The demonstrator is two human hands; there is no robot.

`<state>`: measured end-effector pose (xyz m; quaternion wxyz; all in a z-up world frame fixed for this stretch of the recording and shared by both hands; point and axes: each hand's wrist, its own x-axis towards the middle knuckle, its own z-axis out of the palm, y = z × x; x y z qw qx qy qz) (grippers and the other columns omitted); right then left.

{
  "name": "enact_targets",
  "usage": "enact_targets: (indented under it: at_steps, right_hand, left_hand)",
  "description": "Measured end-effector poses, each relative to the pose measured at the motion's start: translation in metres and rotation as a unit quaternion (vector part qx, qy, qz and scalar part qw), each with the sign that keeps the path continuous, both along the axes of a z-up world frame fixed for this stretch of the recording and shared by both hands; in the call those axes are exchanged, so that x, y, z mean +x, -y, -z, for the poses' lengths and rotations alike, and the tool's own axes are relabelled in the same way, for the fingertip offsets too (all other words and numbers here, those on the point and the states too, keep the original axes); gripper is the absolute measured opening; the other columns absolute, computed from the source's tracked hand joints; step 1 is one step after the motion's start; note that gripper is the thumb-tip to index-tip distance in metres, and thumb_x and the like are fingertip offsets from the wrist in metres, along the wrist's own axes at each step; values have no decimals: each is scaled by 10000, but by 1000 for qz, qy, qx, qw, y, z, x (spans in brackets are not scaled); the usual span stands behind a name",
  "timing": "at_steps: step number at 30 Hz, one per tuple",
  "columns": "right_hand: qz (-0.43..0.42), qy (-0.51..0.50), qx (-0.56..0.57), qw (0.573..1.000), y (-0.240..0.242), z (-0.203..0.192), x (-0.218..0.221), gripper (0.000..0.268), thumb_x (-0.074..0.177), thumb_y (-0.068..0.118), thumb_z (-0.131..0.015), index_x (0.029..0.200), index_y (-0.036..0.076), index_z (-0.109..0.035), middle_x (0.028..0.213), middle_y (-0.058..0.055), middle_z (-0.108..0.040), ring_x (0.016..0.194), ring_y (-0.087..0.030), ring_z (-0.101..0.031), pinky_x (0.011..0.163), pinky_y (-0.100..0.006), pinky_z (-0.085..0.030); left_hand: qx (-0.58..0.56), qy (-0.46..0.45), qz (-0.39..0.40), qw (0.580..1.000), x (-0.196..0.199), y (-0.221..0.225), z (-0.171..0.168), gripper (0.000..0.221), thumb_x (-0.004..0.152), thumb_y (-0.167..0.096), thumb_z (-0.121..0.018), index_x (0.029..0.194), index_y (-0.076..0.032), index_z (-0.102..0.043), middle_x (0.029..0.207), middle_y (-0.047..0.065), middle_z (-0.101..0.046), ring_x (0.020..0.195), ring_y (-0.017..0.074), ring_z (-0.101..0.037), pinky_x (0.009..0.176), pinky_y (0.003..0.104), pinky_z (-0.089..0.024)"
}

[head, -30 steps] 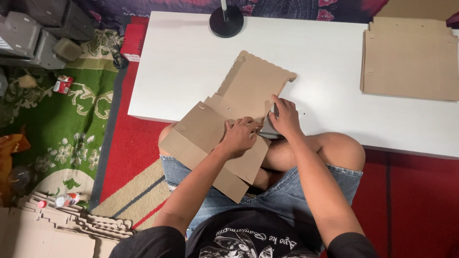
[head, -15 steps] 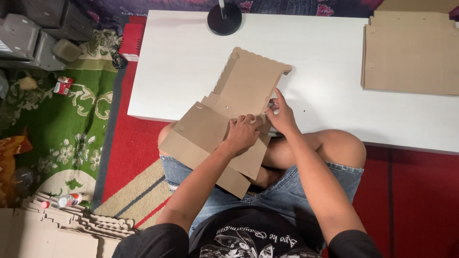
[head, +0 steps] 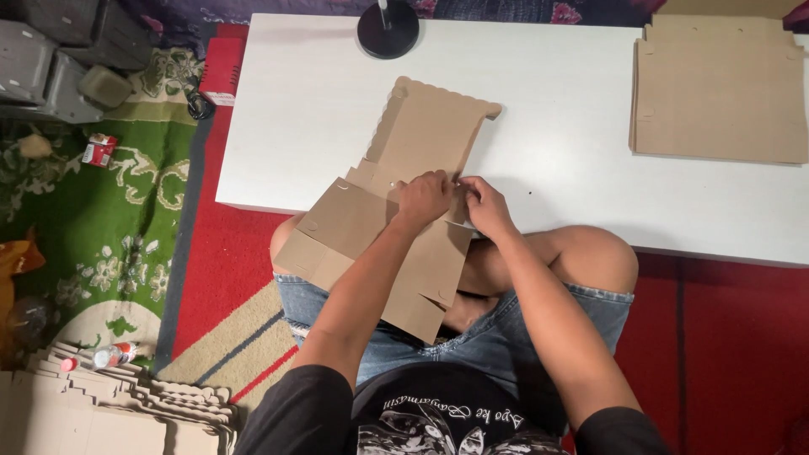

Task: Folding a pre-cut cardboard sheet along its creases to assemble a box or component.

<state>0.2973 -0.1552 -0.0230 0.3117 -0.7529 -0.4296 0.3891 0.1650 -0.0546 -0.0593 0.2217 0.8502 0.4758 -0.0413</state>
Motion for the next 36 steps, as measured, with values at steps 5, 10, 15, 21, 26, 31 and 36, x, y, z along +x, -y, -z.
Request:
enact_targets:
  at_steps: [5, 10, 15, 21, 26, 31, 36]
  right_hand:
    - [-13, -3, 11, 1000, 1, -7, -1, 402, 1037, 78, -425, 1365, 227, -604, 1371, -87, -637, 1320, -375, -531, 1102, -522, -435]
    - [-14, 7, 10, 1000, 5, -22, -7, 402, 1014, 94, -504, 1399, 190, -568, 1362, -129, -639, 1274, -373, -575, 1079, -513, -472]
    - [-9, 10, 18, 1000, 14, -48, -16, 462, 1015, 65, -491, 1471, 137, -486, 1341, -220, -618, 1217, -405, -603, 1022, -541, -512]
    - [28, 44, 87, 995, 4, -34, -17, 417, 1003, 122, -614, 1399, 89, -488, 1314, -184, -565, 1217, -360, -579, 1031, -482, -524]
    - [37, 59, 80, 994, 6, -10, -14, 356, 1000, 222, -655, 1303, 107, -506, 1125, -96, -574, 1127, -287, -598, 979, -466, -524]
    - [29, -4, 60, 998, 10, -27, -22, 321, 1012, 173, -596, 1322, 113, -538, 1136, -124, -678, 1158, -307, -632, 985, -472, -522]
    - [36, -69, 35, 996, 10, -35, -28, 302, 1015, 258, -597, 1296, 147, -590, 1149, -86, -720, 1143, -277, -652, 964, -468, -525]
  left_hand:
    - [-31, 23, -13, 999, -2, 13, -57, 352, 994, -465, -449, 1055, -200, -672, 971, 7, -716, 1002, 253, -722, 982, 621, -440]
    - [-45, 20, -14, 999, 6, -2, -14, 301, 984, -376, -425, 1093, -263, -681, 1019, -38, -720, 1049, 222, -712, 1007, 567, -441]
    - [-55, 89, -56, 993, 4, -9, -7, 227, 988, -361, -493, 1035, -278, -699, 914, -84, -715, 964, 176, -726, 1002, 518, -477]
    - [-108, 168, -100, 975, -4, -9, -49, 235, 949, -333, -554, 1067, -203, -710, 978, 20, -750, 1003, 254, -741, 928, 505, -548]
    - [-140, 209, -116, 961, -6, -7, -43, 237, 956, -322, -561, 1075, -179, -709, 949, 30, -737, 925, 232, -740, 845, 442, -584]
    - [-151, 219, -116, 957, -6, -1, -51, 274, 949, -318, -575, 1084, -121, -708, 997, 114, -736, 999, 333, -724, 867, 487, -575]
    - [-154, 228, -118, 954, -6, 4, -66, 242, 950, -312, -576, 1049, -139, -712, 955, 87, -731, 952, 291, -728, 846, 452, -582]
